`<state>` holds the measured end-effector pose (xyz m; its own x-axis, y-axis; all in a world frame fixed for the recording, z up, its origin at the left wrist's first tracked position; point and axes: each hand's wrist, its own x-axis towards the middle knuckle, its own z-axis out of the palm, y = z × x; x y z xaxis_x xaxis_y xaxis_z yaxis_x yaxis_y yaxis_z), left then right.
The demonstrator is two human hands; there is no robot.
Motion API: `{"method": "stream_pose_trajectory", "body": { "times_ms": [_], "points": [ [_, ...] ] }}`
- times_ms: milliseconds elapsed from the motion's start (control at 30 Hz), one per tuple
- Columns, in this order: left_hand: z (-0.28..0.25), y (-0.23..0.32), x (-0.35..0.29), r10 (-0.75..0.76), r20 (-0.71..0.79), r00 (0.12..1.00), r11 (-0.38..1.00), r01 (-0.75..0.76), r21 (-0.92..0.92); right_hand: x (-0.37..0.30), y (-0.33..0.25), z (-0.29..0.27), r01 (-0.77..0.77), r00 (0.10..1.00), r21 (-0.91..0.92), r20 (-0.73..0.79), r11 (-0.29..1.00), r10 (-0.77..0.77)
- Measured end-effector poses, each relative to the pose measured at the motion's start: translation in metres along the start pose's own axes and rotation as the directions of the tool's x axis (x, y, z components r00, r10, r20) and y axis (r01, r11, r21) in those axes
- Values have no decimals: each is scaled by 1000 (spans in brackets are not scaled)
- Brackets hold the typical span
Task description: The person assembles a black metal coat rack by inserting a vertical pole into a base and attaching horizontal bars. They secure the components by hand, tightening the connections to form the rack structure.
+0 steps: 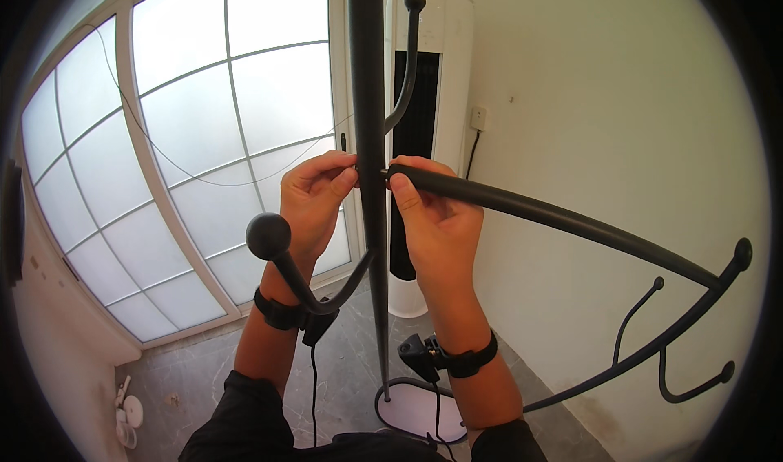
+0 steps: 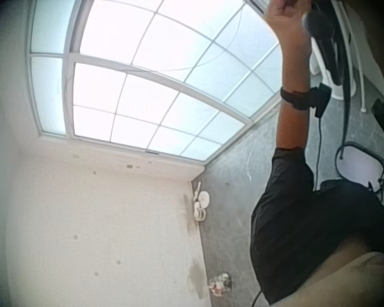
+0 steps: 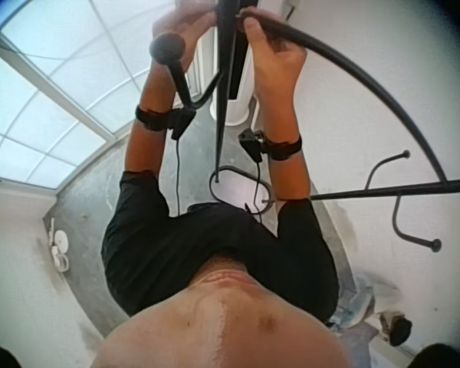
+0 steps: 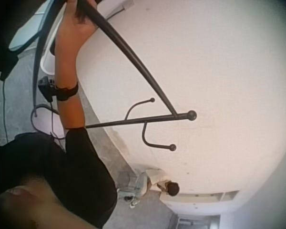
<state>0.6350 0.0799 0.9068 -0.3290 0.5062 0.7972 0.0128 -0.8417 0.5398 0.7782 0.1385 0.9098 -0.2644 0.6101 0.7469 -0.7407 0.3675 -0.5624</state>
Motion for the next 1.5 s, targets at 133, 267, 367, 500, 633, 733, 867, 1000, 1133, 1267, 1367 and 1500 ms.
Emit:
{"method": "stream_pose_trajectory", "body": {
  "times_ms": [133,267,367,500,633,733,867,1000,1133,1267,1367,1500],
  "points": [
    [-1,-1,0,-61,-44,997,998,62,16,0,-1,1,6,1000,6,3,1000,-7],
    [-1,-1,3,-83,-56,995,995,86,60,-1,-1,0,13,1000,5,-1,1000,-13],
    [-1,-4,2,-57,-60,997,998,58,24,0,-2,0,8,1000,-5,-6,1000,-8],
    [-3,-7,3,-26,-16,1000,999,25,-37,-1,0,1,-15,1000,32,-24,999,16],
    [-3,-7,2,40,20,999,998,-41,47,0,0,-1,-3,1000,25,-18,1000,4],
    [0,-5,0,-5,-16,1000,1000,5,-8,0,2,-1,1,1000,36,-18,999,0],
    [-1,-2,2,-67,-54,996,998,66,-17,0,2,0,-5,1000,25,-22,1000,5],
    [-2,-3,2,-46,-28,999,999,46,-24,0,1,0,-7,1000,14,-14,1000,8],
    [-8,-4,2,-102,-2,995,995,102,20,0,1,-1,-2,1000,17,-26,1000,2],
    [-4,-2,2,-44,-8,999,999,44,9,-1,0,0,-14,999,34,-29,999,15],
    [-4,-3,1,-8,-10,1000,1000,8,22,-2,0,0,-2,1000,4,-19,1000,2],
    [-4,0,1,-30,9,1000,1000,30,2,-1,1,-3,13,1000,-7,3,1000,-13]
  ]
}}
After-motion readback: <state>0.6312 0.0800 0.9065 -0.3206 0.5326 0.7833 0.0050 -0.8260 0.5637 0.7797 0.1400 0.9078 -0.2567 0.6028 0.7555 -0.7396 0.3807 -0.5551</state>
